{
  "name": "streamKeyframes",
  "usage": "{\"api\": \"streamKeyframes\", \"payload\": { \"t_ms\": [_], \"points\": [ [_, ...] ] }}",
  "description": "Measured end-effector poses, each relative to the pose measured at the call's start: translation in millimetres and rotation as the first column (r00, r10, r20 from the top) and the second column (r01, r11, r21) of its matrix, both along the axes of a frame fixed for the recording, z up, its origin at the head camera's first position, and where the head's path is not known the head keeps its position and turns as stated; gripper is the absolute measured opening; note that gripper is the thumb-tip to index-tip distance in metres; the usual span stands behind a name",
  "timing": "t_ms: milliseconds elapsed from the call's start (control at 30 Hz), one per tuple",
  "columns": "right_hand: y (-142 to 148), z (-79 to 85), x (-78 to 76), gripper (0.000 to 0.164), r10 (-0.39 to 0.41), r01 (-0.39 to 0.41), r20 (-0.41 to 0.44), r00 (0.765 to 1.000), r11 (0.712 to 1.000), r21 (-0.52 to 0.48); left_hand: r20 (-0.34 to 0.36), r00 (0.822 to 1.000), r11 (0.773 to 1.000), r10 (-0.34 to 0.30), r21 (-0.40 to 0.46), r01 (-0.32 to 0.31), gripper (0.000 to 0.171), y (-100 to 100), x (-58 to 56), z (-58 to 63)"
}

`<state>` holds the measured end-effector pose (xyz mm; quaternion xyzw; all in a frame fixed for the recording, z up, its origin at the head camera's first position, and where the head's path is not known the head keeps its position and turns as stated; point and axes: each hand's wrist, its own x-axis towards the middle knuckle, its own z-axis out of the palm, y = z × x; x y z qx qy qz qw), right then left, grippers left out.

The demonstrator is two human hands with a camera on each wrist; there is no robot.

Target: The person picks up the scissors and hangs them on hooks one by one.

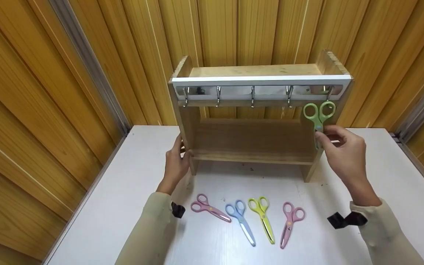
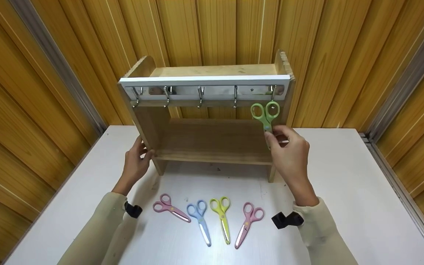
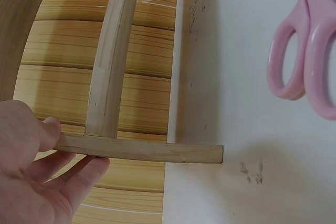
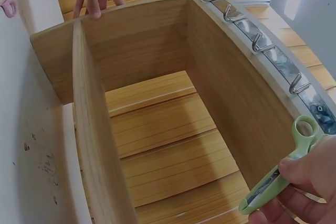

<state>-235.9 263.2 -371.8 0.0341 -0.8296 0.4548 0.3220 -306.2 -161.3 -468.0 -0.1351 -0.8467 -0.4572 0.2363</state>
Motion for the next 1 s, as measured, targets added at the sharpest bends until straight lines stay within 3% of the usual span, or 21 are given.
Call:
{"api": "streamKeyframes", "payload": {
  "t_ms": [333, 1000],
  "points": [
    [-0.1, -2.1, -3.1, 0.020, 0.017, -0.018, -0.020, 1.000, 0.999, -0.037, -0.012, 1.000, 1.000, -0.016, 0.018, 0.016, 0.065, 0.8, -0.7, 0.4],
    [9.5, -8.3, 0.5, 0.019, -0.031, 0.031, -0.027, 0.999, 1.000, 0.006, -0.011, 1.000, 1.000, -0.001, -0.006, 0.001, 0.066, 0.6, 0.1, 0.0]
  ]
}}
